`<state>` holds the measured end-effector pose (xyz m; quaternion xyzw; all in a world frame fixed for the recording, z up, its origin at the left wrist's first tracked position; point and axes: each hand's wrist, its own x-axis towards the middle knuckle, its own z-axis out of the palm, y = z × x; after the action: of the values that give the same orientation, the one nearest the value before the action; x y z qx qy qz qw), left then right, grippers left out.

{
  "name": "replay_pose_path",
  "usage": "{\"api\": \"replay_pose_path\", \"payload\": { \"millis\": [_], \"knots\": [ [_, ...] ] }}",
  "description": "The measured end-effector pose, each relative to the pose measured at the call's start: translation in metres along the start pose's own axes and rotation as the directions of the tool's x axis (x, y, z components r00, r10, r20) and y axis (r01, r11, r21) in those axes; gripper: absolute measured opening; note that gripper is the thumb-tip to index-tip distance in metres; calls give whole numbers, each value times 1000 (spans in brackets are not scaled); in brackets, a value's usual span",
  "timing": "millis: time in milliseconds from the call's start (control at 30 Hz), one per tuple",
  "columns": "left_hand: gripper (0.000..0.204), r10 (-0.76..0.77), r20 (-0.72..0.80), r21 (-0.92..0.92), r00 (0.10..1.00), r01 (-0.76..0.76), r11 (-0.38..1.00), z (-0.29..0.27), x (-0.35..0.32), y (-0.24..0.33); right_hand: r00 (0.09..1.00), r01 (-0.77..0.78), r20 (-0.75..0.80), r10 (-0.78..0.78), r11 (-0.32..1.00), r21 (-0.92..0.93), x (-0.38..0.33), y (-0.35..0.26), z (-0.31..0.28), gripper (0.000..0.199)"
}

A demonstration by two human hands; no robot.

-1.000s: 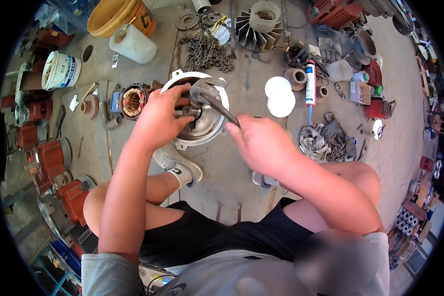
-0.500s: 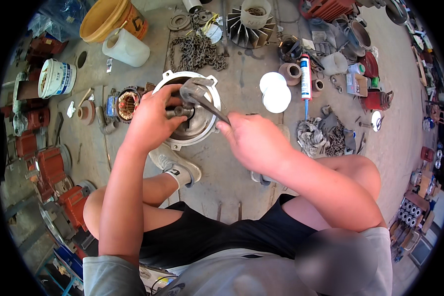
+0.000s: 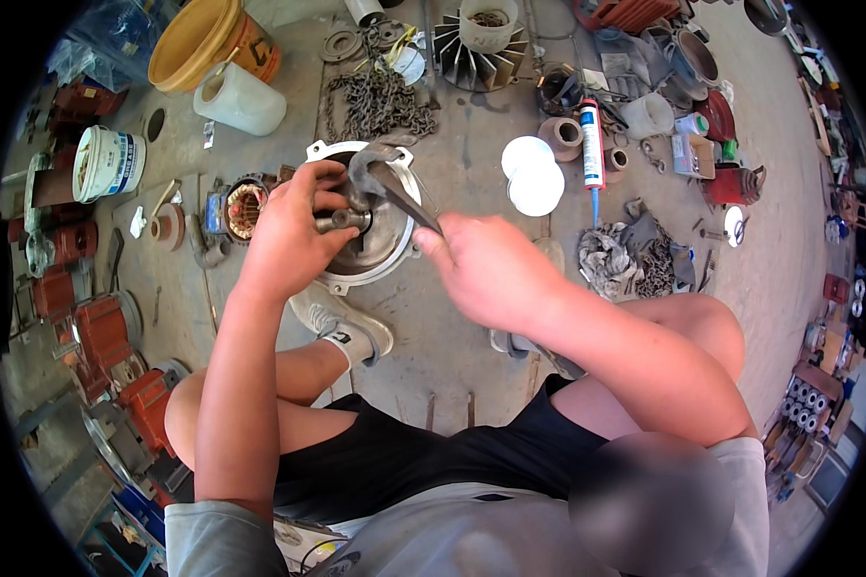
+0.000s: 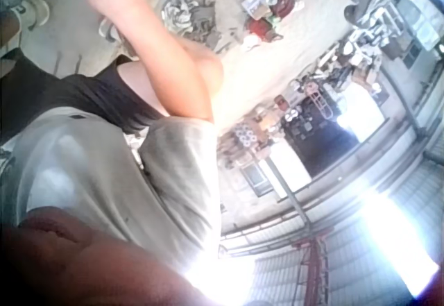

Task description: The person sits on the floor in a workshop and cleans the interior of a metallic cylindrical housing. They use a cylindrical tool to scrub the inside surface and then use a small metal pick to remove debris from the center. The person also uses pliers to manipulate a small component within the housing.

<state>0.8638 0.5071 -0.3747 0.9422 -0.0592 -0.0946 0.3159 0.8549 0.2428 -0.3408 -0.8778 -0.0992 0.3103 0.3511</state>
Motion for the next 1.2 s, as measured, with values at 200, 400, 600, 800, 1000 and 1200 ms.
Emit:
{"api": "replay_pose_path", "payload": {
  "millis": [200, 400, 600, 800, 1000, 1200],
  "knots": [
    [69, 45, -7, -33, 999, -45, 998, 1, 3, -5, 999, -28, 26, 28, 1000, -10, 1, -1, 0, 48],
    [67, 56, -33, 3, 998, -56, 998, 0, 1, 7, 1000, -15, -18, 16, 997, 77, -2, 1, -7, 49],
    [59, 98, -13, -2, 995, -98, 995, -1, -1, 0, 999, -46, 7, 47, 915, 401, -13, -4, -27, 49],
    [60, 121, 6, 58, 993, -121, 991, -2, -5, 0, 968, 104, -232, 93, 693, 713, -39, -20, -113, 41],
    [63, 288, -96, 363, 953, -236, 901, -27, -29, 61, 651, 534, -713, 261, 510, 675, -166, 16, -223, 39],
    [50, 376, 244, 437, 894, -447, 781, -103, -151, 220, 625, 229, -446, 640, 396, 889, -259, 225, -120, 36]
  ]
}}
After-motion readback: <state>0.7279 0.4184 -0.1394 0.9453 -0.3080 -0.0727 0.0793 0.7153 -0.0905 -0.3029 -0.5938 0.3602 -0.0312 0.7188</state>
